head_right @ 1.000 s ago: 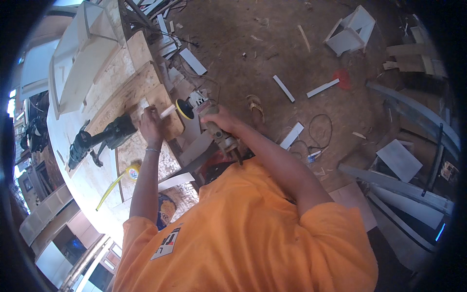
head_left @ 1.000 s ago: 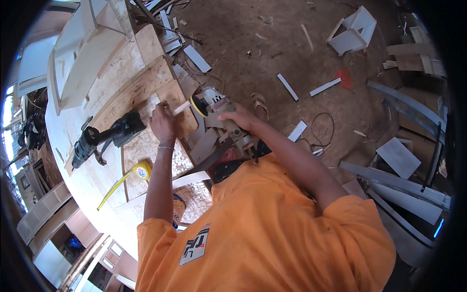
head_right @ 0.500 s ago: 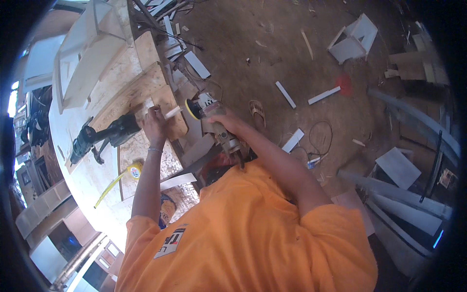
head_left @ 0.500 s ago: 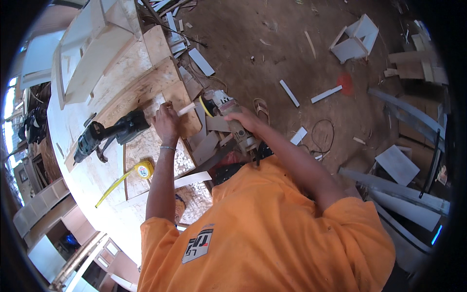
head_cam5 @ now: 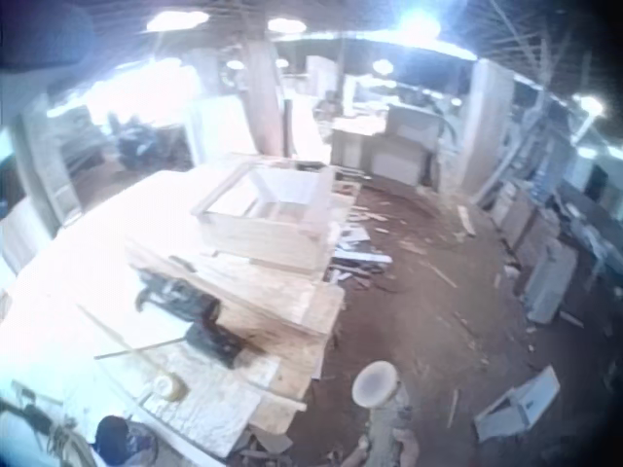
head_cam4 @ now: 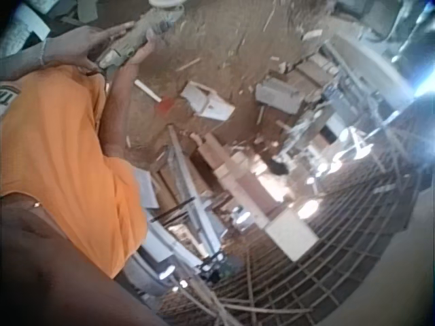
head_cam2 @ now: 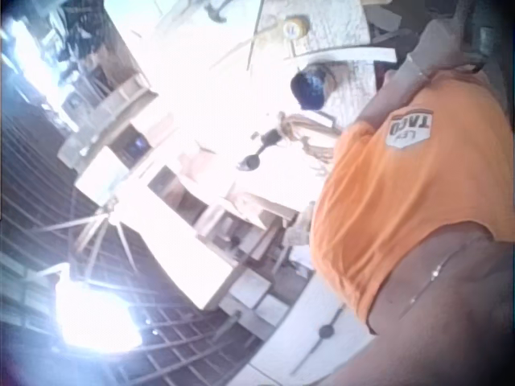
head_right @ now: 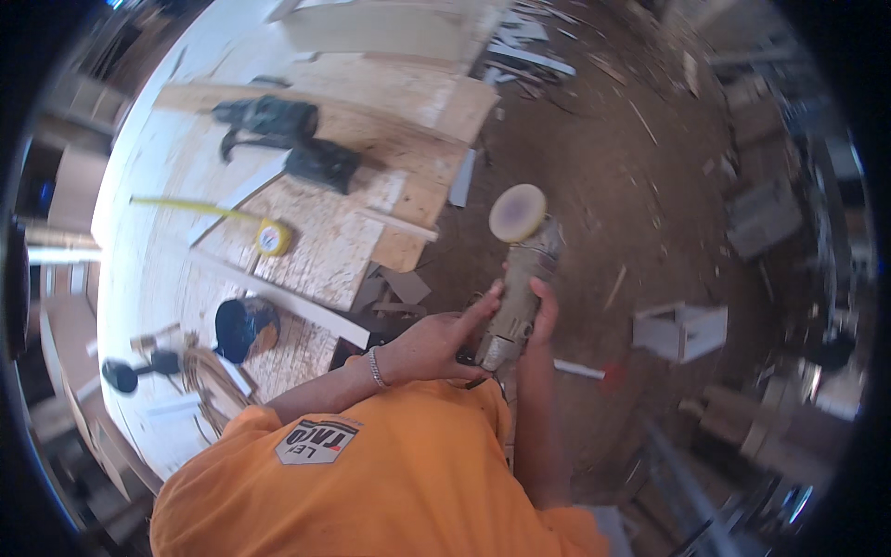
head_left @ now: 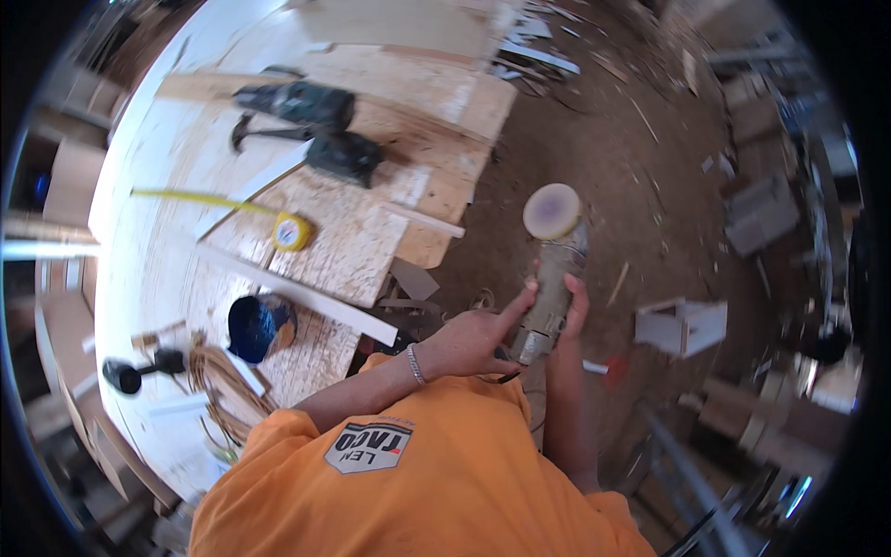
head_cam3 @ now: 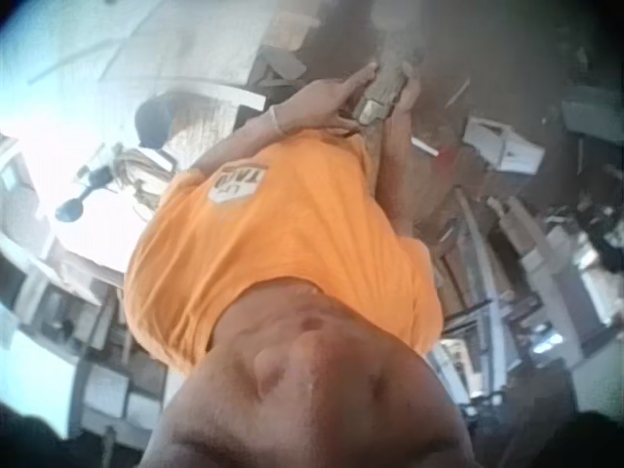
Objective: The person uses a power tool to sand a wooden piece, marks a wooden box with a pencil, saws a small board with a hand saw, and attaches various parts of the box using a pneumatic nail gun.
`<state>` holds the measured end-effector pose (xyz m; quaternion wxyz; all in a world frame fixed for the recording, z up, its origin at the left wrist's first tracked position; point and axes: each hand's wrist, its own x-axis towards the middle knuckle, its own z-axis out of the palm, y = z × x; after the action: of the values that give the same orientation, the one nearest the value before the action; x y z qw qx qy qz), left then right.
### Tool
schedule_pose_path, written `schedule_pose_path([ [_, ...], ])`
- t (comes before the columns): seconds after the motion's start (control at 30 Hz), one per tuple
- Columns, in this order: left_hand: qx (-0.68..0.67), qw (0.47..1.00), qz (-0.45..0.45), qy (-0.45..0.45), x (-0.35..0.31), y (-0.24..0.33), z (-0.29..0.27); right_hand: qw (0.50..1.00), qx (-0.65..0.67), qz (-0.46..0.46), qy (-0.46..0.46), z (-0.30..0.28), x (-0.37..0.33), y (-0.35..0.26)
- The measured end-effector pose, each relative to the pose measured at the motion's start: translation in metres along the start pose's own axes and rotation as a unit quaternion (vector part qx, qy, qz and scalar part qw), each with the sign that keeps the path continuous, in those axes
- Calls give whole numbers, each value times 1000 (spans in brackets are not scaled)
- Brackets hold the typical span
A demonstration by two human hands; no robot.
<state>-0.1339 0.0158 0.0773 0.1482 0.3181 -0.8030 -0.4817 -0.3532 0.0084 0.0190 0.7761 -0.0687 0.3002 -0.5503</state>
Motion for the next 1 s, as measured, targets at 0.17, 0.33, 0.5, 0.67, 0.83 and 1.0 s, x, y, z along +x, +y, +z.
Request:
schedule_pose_path([
  [0.17,-204,974,-96,32,-32,-2,-12,995,-43,68,-57,38,31,13],
  [0.33,-283,906,-158,274,-62,-12,32,937,-154,245,-195,85,65,51],
  [0.5,-392,733,-179,527,-79,-12,21,844,-294,357,-272,160,95,118],
  [0.67,-354,641,-288,617,-145,29,10,711,-480,337,-388,208,95,184],
  [0.83,-381,501,-256,734,-202,54,50,492,-591,264,-582,245,63,203],
  [1.0,-258,418,-359,793,-250,25,111,554,-559,339,-515,212,94,163],
])
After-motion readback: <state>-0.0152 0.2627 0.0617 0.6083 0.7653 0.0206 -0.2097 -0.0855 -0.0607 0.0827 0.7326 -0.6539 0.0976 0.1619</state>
